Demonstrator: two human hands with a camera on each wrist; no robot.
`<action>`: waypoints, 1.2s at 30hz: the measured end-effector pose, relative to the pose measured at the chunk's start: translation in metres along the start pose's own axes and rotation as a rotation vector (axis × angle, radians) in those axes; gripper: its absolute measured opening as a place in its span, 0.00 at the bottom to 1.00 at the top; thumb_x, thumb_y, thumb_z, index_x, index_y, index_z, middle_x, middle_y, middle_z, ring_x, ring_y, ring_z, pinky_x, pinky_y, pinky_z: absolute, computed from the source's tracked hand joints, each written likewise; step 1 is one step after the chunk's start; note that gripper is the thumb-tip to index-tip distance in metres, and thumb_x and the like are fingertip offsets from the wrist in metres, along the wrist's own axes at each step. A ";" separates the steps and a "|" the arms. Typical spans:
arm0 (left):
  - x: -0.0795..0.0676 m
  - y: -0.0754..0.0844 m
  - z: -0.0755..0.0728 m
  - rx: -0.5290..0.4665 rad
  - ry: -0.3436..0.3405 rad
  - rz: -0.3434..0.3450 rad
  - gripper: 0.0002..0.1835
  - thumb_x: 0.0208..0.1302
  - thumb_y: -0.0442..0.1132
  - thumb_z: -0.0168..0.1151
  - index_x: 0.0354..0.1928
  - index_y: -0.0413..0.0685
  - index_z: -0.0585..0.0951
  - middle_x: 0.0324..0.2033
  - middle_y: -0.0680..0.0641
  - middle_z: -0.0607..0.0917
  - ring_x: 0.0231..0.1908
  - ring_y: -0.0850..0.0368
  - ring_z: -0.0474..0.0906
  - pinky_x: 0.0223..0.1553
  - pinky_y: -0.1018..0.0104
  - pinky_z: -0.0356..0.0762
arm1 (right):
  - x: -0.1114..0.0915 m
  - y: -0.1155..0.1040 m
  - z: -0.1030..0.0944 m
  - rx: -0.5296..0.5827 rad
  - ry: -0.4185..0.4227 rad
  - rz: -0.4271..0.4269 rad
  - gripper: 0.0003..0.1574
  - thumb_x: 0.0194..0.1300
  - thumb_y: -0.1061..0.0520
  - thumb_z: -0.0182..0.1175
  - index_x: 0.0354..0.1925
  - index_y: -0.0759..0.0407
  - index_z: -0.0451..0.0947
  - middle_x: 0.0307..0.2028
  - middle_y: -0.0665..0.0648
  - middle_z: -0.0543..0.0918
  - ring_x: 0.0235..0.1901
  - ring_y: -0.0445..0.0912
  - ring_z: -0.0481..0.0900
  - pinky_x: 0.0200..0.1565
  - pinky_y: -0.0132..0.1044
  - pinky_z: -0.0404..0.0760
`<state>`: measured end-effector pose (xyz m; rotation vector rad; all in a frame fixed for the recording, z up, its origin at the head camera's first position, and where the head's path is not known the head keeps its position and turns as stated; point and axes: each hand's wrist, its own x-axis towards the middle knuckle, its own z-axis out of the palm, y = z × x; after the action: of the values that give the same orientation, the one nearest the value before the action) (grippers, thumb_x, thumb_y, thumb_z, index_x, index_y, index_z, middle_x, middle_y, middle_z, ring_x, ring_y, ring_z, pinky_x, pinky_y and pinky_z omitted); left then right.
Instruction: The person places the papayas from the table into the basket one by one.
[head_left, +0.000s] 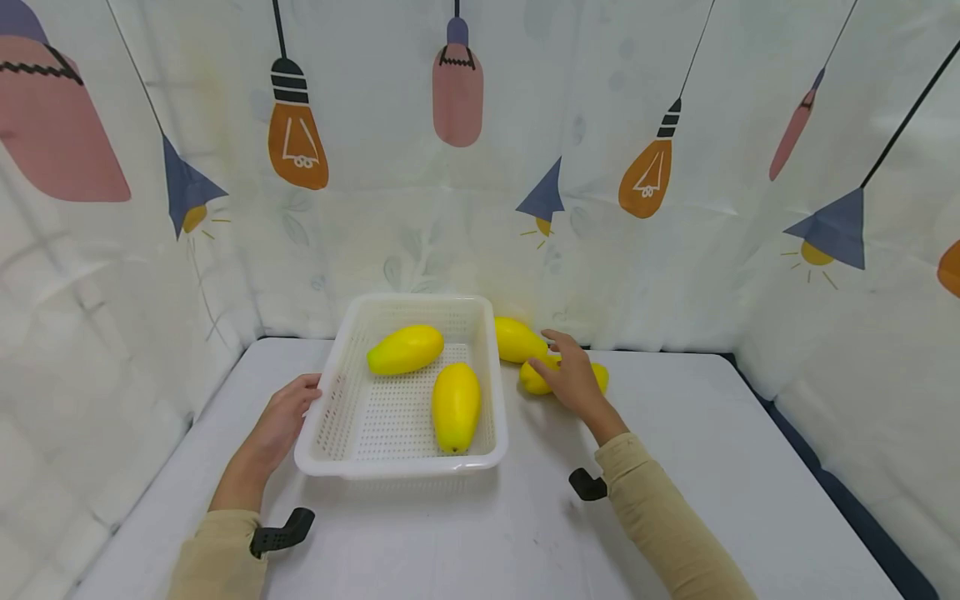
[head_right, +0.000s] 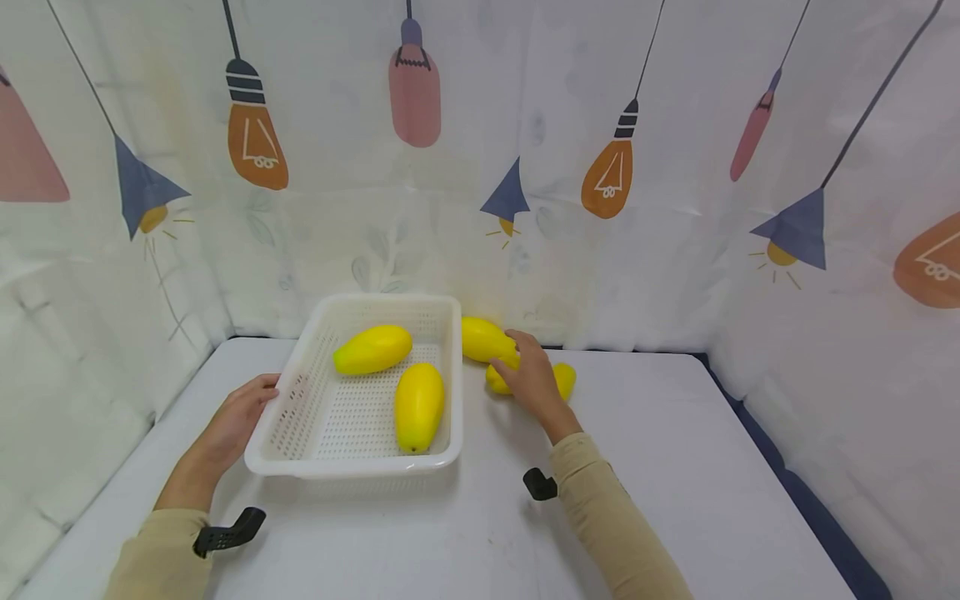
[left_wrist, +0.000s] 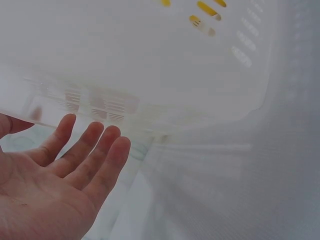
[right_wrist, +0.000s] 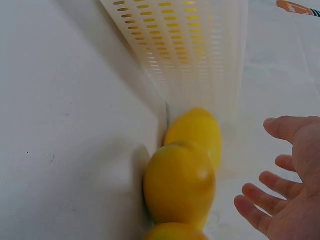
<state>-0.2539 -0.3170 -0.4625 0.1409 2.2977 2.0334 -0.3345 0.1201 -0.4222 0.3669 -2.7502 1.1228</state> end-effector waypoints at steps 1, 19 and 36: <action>0.000 0.000 0.000 0.000 0.002 -0.001 0.22 0.77 0.46 0.40 0.63 0.39 0.65 0.48 0.62 0.78 0.47 0.68 0.76 0.46 0.73 0.75 | 0.000 0.001 0.000 -0.005 0.002 0.003 0.38 0.67 0.46 0.61 0.69 0.53 0.61 0.68 0.57 0.66 0.63 0.55 0.71 0.60 0.51 0.74; 0.001 0.000 0.001 -0.007 -0.004 0.005 0.21 0.77 0.46 0.40 0.62 0.40 0.65 0.48 0.61 0.78 0.47 0.68 0.76 0.46 0.73 0.75 | -0.006 0.014 -0.010 0.007 0.024 0.020 0.36 0.67 0.48 0.61 0.69 0.53 0.62 0.68 0.57 0.66 0.63 0.57 0.70 0.59 0.52 0.74; 0.000 -0.002 -0.001 -0.008 0.001 -0.004 0.21 0.77 0.46 0.40 0.63 0.42 0.65 0.48 0.63 0.78 0.46 0.69 0.76 0.46 0.73 0.76 | -0.009 0.026 -0.018 -0.041 0.045 0.022 0.35 0.67 0.48 0.60 0.68 0.54 0.63 0.68 0.59 0.66 0.63 0.57 0.71 0.56 0.51 0.77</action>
<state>-0.2544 -0.3180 -0.4644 0.1348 2.2879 2.0413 -0.3324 0.1521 -0.4290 0.3028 -2.7401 1.0641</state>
